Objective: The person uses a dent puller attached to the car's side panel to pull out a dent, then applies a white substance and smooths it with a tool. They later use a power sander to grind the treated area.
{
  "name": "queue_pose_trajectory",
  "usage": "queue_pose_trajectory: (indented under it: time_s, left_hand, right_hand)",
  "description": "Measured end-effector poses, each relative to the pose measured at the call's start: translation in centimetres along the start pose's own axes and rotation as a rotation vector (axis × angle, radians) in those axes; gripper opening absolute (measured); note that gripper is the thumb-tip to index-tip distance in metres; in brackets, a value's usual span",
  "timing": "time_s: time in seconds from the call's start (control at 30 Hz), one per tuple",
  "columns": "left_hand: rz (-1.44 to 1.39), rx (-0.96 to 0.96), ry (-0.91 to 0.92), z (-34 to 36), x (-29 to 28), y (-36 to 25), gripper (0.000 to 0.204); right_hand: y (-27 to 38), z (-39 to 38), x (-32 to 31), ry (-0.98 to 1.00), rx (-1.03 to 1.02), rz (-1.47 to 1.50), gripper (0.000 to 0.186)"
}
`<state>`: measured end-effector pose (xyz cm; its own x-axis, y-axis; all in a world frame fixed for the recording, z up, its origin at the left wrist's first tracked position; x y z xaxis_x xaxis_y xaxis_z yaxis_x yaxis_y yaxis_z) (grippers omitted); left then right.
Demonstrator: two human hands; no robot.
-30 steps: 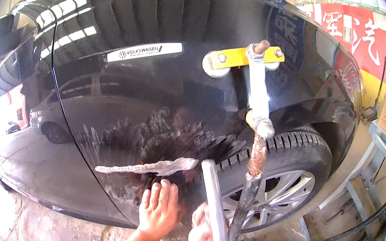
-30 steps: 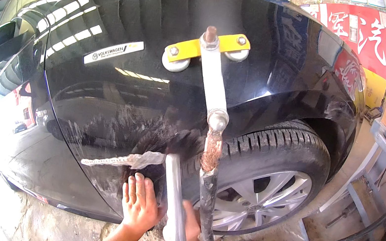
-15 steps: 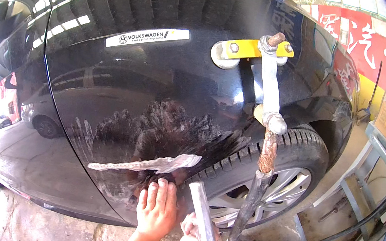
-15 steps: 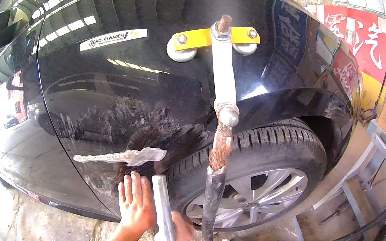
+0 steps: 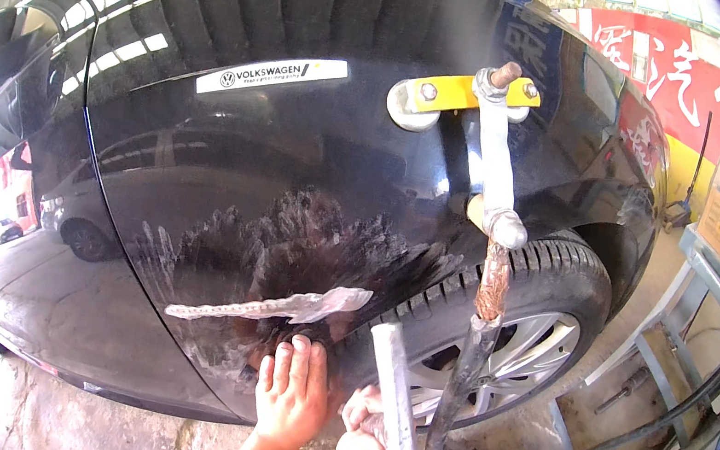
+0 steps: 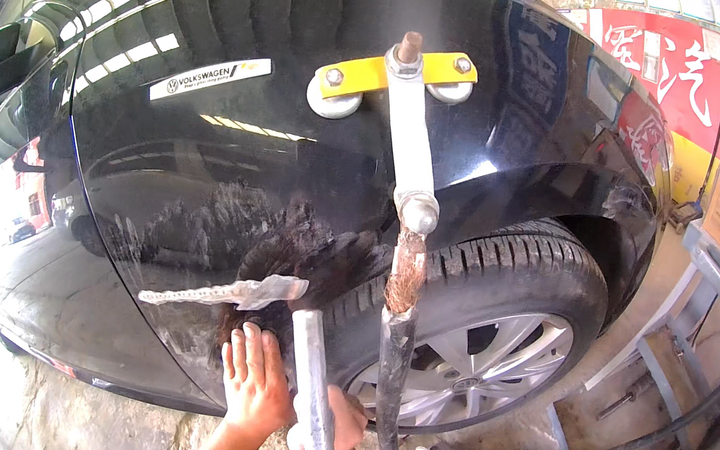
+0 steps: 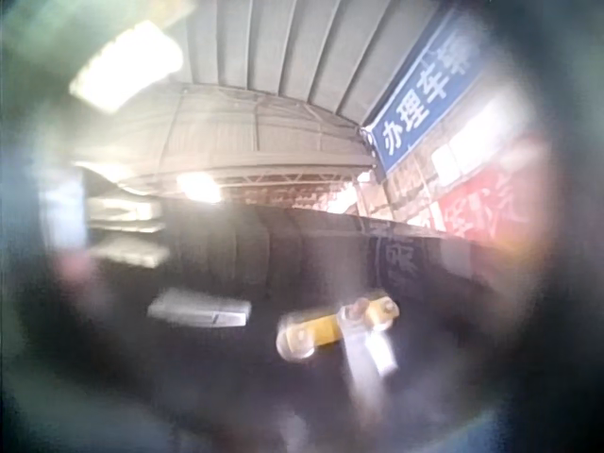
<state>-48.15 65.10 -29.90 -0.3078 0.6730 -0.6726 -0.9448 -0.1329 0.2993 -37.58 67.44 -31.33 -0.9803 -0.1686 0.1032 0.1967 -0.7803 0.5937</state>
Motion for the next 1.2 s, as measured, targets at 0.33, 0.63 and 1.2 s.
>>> queue_pose_trajectory:
  time_s: [0.33, 0.63, 1.2]
  left_hand:
    - [-0.010, -0.002, 0.053, 0.2, -0.5, 0.1, 0.056]
    - [0.012, 0.020, 0.029, -0.3, 0.0, 0.3, 0.060]
    - [0.010, -0.056, 0.015, 0.2, -1.0, 0.1, 0.050]
  right_hand:
    - [-0.5, 1.1, -0.2, 0.063, 0.139, 0.038, 0.044]
    - [-1.3, -0.4, -0.2, 0.068, 0.038, 0.037, 0.056]
    - [-0.7, -0.7, -1.2, 0.029, 0.107, 0.005, 0.044]
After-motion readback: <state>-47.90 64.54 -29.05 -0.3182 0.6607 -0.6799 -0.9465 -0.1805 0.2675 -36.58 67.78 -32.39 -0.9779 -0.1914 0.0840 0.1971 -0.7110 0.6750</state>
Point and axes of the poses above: each hand's wrist, its own z-axis towards the middle knuckle, its own x-axis out of the palm, y = z × x, the point moved 2 cm from there along z, towards the middle knuckle, and after that the axes turned 9 degrees about y, right-handed, at the moved point
